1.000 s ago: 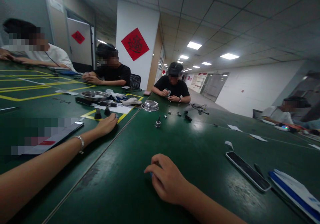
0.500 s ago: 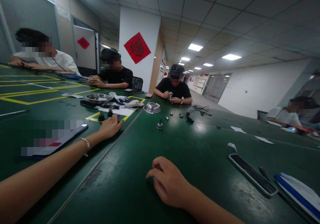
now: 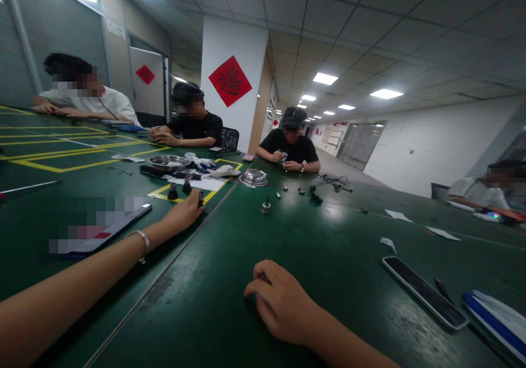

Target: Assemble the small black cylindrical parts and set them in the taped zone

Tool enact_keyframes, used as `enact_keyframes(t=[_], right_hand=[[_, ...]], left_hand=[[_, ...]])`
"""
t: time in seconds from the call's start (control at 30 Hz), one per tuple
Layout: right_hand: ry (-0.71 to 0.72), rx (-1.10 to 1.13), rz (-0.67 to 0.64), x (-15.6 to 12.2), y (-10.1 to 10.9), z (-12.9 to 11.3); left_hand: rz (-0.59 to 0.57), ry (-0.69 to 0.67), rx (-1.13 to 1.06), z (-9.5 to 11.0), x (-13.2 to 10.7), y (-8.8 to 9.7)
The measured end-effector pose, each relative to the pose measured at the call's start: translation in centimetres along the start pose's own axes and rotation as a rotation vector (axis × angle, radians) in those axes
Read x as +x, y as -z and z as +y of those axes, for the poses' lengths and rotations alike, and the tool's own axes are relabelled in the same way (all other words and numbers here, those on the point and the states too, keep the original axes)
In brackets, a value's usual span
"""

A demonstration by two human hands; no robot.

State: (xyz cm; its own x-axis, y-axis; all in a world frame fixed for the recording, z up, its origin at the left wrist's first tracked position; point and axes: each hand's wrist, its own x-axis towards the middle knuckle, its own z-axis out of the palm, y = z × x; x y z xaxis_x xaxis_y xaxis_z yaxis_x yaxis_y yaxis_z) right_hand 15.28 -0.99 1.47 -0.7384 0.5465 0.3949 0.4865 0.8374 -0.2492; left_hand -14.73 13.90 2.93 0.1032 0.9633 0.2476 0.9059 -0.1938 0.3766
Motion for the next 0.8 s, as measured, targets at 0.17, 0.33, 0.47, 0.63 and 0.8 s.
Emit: enact_keyframes(t=[0.17, 0.33, 0.47, 0.63, 0.8], right_hand=[[0.002, -0.012, -0.011, 0.0, 0.1, 0.0], [-0.015, -0.014, 0.029, 0.0, 0.1, -0.1], [-0.034, -0.001, 0.176, -0.2, -0.1, 0.0], [-0.038, 0.020, 0.347, -0.7, -0.7, 0.6], [-0.030, 0.006, 0.384, -0.9, -1.0, 0.6]], left_hand=[[-0.006, -0.133, -0.011, 1.8, -0.3, -0.9], [-0.121, -0.307, -0.127, 5.3, -2.3, -1.9], [-0.365, -0.466, -0.224, 9.2, -6.6, -1.9], [-0.265, -0.602, -0.236, 12.1, -10.4, -2.2], [-0.132, -0.642, -0.325, 12.2, -10.4, -2.7]])
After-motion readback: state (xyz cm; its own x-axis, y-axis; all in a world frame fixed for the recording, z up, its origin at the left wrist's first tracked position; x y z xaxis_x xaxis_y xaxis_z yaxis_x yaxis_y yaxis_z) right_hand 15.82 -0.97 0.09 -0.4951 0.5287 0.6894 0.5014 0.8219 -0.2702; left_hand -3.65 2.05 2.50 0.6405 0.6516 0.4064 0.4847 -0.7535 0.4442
